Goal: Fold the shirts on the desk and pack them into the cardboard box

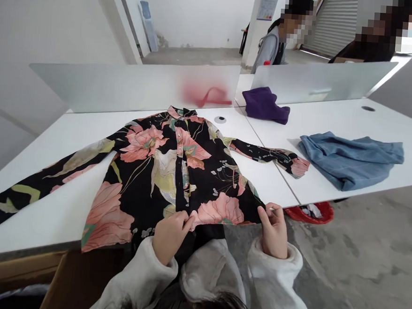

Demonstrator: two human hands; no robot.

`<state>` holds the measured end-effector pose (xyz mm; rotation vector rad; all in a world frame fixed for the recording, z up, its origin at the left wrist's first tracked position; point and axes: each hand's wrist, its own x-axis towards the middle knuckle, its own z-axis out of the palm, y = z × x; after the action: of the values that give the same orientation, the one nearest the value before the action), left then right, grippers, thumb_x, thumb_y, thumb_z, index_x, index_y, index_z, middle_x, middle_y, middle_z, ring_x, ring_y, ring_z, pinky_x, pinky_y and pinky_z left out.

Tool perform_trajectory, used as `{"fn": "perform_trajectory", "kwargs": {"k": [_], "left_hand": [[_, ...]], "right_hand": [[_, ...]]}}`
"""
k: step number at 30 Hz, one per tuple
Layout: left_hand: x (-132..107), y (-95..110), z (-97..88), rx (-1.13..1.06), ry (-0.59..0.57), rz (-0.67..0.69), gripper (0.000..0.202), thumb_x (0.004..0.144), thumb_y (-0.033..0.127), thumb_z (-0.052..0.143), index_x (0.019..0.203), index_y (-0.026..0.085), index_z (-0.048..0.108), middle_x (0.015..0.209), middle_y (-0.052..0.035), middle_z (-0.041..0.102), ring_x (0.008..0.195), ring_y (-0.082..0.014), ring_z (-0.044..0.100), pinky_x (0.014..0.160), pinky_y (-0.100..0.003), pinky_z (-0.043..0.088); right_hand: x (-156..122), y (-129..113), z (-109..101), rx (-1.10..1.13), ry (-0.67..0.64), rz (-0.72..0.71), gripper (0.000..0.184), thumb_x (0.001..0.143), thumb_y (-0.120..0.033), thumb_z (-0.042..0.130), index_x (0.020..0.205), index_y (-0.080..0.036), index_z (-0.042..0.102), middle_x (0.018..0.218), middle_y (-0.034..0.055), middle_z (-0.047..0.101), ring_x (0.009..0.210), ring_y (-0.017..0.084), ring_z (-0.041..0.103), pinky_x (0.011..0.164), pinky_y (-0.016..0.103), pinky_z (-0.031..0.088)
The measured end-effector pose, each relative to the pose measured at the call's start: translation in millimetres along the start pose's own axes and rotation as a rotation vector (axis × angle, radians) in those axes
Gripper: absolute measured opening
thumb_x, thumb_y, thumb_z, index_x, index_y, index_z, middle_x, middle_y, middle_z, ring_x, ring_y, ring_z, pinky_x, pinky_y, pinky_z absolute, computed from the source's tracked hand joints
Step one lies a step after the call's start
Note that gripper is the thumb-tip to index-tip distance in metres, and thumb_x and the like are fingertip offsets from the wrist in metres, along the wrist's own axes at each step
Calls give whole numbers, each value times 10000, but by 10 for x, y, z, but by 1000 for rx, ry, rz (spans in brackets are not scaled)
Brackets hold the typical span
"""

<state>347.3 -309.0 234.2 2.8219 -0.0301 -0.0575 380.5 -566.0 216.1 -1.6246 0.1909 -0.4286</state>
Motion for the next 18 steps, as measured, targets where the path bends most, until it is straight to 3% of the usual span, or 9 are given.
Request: {"fn": "perform_trajectory", "kwargs": {"k": [3,5,7,10,14,18], "left_hand": [[-15,-56,9,-208,43,-1,371,942,370,393,632,207,516,634,-11,605,584,-145,563,534,-267,316],[-22,-103,-6,-476,63,-8,387,921,411,412,592,210,447,569,16,522,543,-121,500,541,-252,341],[-26,-152,-33,-804,55,-19,398,898,464,419,588,217,394,539,36,439,513,-109,445,524,-237,368],[-42,-233,-90,-1104,136,-70,394,878,482,429,593,223,349,548,46,378,502,-102,391,500,-227,384],[-110,-371,-207,-1015,307,-88,371,881,412,455,586,212,355,680,3,529,606,-113,482,586,-231,436],[-208,-526,-271,-677,209,34,339,904,389,449,614,214,465,778,-43,652,785,-174,621,701,-278,498]], "right_hand": [[-35,50,-109,74,-290,57,561,716,-487,704,1182,-283,467,870,26,628,764,174,619,688,320,510],[-49,75,-188,39,-411,41,694,689,-422,746,1293,-303,426,1103,86,630,956,216,627,790,377,522],[-52,104,-243,-7,-396,14,638,698,-373,748,1268,-278,477,1149,101,624,1010,224,617,826,381,520],[-43,144,-273,-44,-276,-25,421,733,-341,711,1117,-228,580,1010,84,662,930,205,635,806,343,522],[-12,165,-326,-242,-206,-163,316,755,-283,625,1064,-224,598,967,68,654,896,204,629,794,335,516],[40,188,-494,-721,-266,-331,428,720,-189,504,1134,-237,601,868,46,601,754,198,603,708,341,525]]}}
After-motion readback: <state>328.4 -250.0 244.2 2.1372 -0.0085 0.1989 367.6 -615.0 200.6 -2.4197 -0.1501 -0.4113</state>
